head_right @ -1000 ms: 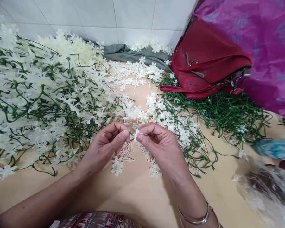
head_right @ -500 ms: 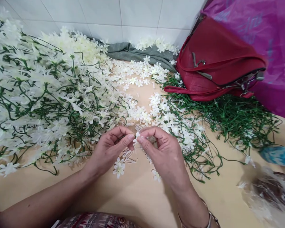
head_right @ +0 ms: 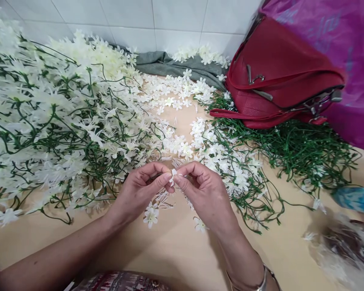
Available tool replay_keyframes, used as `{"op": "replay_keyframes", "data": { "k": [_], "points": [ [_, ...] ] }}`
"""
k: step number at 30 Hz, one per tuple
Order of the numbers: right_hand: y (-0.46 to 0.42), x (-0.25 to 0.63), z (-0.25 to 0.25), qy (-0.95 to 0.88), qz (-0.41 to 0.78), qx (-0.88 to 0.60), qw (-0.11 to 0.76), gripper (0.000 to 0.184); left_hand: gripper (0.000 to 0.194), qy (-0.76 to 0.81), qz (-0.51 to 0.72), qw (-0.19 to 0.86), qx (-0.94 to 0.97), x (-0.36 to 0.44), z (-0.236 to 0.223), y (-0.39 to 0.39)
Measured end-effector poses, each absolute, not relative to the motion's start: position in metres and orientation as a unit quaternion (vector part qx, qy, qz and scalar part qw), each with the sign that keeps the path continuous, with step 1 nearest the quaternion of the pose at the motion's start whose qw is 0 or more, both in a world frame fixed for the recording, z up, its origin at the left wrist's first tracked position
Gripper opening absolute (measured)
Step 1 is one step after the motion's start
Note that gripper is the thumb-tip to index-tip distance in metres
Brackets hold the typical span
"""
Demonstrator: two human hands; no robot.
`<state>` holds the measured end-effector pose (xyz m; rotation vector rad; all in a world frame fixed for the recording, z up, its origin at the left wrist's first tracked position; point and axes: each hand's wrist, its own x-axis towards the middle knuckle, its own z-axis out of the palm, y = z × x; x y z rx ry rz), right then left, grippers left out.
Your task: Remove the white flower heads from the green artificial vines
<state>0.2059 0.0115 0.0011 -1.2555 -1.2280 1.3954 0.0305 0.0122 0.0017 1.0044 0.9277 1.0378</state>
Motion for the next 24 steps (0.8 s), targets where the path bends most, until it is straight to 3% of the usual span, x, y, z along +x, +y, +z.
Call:
{"op": "replay_keyframes", "data": {
  "k": [10, 24],
  "points": [
    [0.0178, 0.2106, 0.0043, -0.413, 0.615, -0.488, 0.462, 0.031, 0.017, 0.390, 0.463, 0.651, 0.458, 0.0299, 0.0084, 0.0129],
    [0.0136, 0.2089, 0.0021, -0.488, 0.558, -0.503, 0.444, 0.018, 0.020, 0.424, 0.451, 0.617, 0.487, 0.0308, 0.0057, 0.0096]
  ]
}}
